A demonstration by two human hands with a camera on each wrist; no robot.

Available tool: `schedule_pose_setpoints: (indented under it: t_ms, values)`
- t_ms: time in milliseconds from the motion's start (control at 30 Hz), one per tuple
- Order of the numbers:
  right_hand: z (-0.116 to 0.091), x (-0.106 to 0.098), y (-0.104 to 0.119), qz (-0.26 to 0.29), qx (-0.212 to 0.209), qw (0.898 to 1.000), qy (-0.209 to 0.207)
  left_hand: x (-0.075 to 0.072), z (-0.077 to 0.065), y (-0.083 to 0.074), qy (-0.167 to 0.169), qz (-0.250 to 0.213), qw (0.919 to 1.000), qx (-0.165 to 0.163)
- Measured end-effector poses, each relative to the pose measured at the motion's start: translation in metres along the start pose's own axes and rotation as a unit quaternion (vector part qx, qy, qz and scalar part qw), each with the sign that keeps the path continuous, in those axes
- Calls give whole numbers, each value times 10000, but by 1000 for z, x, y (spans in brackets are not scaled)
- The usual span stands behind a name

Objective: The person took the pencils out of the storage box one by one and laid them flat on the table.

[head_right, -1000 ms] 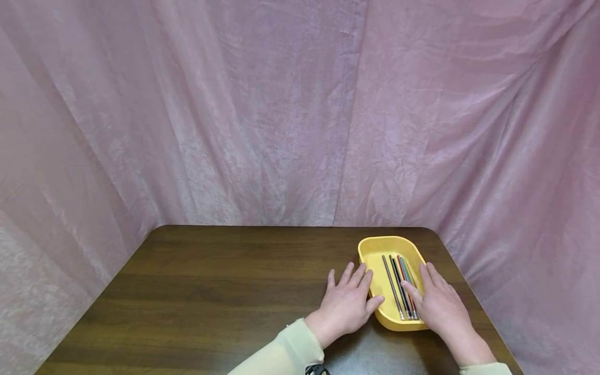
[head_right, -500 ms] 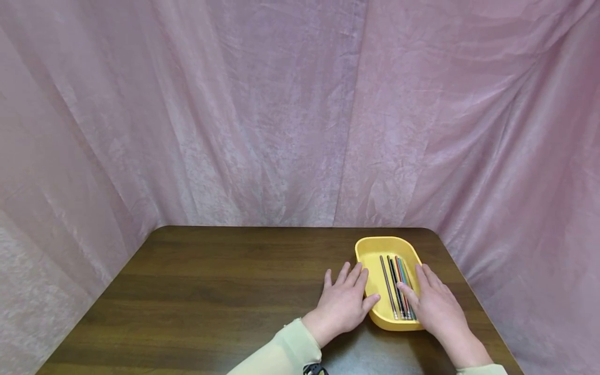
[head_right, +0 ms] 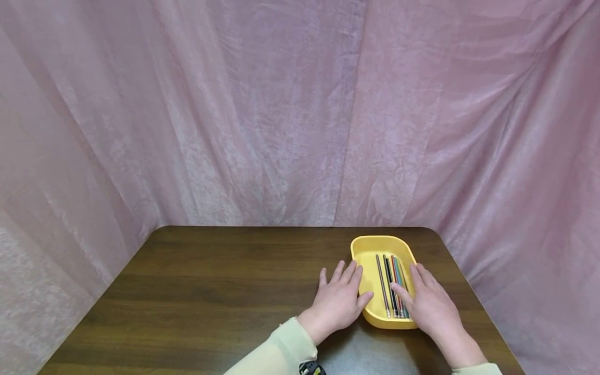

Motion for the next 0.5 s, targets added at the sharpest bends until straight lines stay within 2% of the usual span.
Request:
schedule_pose_setpoints:
  t_ms: [500]
  values:
    - [7,7,21,171,35,9998,-54,2,-3,23,-80,-107,9999,-85]
Point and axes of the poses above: each hand's wrist, its own z-axis towards the middle knuckle, its own x-axis out of the palm, y = z × x, the point moved 6 cm from there along z, towards the middle knuckle, and after that the axes turned 15 degrees about y, right-handed, at the moved point
